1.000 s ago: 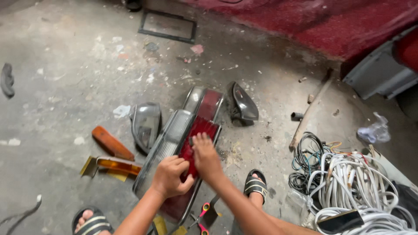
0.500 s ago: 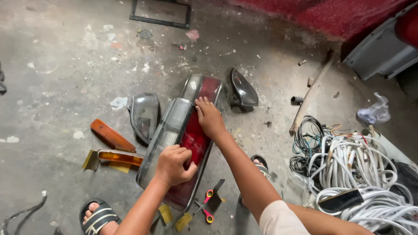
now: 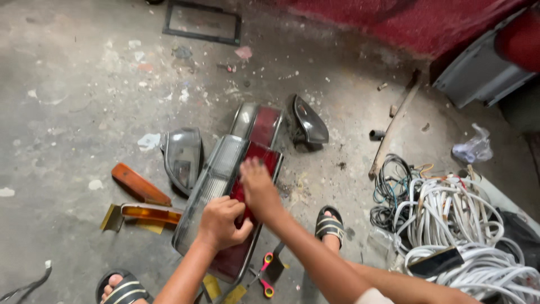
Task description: The person scrubs a red and clear car taillight lens with a small abrasive pad, then wipes the surface with a cloth. The person works on the floor in a cluttered workshop area.
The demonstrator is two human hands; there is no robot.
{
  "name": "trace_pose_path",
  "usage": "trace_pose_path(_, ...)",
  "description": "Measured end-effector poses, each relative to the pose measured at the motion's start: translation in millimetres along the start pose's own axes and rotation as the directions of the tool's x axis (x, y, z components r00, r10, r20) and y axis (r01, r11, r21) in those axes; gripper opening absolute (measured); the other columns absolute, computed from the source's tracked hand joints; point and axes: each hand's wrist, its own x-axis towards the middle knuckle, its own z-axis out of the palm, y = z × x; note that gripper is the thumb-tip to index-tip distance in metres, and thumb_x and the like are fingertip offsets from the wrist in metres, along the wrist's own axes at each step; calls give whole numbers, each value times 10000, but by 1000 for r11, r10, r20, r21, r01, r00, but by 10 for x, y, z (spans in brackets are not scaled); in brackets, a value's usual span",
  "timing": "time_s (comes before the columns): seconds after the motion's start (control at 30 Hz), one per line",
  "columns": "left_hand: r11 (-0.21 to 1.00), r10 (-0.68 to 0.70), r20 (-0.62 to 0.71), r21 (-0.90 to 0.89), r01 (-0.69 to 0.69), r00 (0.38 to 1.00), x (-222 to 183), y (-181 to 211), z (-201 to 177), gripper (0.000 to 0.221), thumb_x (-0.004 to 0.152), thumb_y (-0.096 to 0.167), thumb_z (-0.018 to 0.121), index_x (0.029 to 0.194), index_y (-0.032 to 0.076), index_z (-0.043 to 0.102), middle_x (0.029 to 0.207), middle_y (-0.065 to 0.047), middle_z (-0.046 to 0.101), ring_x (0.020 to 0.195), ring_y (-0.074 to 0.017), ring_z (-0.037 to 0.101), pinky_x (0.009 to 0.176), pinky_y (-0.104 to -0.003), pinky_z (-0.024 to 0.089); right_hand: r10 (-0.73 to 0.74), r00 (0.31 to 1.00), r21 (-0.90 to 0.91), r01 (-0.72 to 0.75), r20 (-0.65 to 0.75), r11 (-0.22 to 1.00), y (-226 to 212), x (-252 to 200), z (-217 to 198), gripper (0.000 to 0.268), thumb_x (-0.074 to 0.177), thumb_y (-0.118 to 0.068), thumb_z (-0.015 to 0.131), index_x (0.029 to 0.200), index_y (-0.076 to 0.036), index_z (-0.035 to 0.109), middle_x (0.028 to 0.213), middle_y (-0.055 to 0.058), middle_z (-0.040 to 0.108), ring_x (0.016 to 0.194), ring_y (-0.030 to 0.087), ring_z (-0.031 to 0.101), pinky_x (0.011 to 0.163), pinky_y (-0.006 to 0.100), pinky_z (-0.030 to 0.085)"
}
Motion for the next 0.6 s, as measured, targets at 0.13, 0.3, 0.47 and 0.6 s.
trace_pose_path(0.13, 1000, -25, 24, 2, 25, 999, 15, -19, 19, 287, 623, 331, 689, 548, 202, 444, 518, -12, 480, 524, -251, 566, 568, -364, 487, -76, 996, -15, 76, -56, 997, 549, 245, 283, 419, 1054, -156, 519, 1447, -19, 564, 1470, 262, 558, 1398, 441, 494, 1161, 554, 368)
trace_pose_path(0.3, 1000, 7, 20, 17, -7, 1000, 1, -32, 3, 289, 631, 348, 680, 552, 206, 441, 534, -26, 481, 551, -261, 574, 581, -377, 484, 3, 1000, -135, 0, 27, 991, 152, 132, -59, 448, 1054, -137, 508, 1472, 23, 535, 1502, 286, 528, 1432, 443, 464, 1186, 544, 340)
trace_pose_path(0.47, 1000, -13, 62, 16, 12, 998, 15, -24, -25, 278, 653, 284, 665, 560, 164, 432, 534, -35, 485, 529, -277, 513, 554, -404, 435, 190, 976, 190, -208, 110, 959, 530, 302, 63, 439, 1073, -120, 457, 1500, -31, 505, 1538, 206, 511, 1474, 386, 423, 1243, 503, 308)
trace_pose_path(0.6, 999, 11, 20, 30, -12, 1000, -43, -39, 21, 291, 632, 330, 681, 541, 208, 434, 526, -17, 472, 536, -256, 565, 573, -372, 481, 175, 984, -48, -173, 40, 984, 449, 219, 55, 448, 1083, -160, 452, 1478, 38, 527, 1518, 289, 509, 1464, 444, 420, 1189, 532, 351)
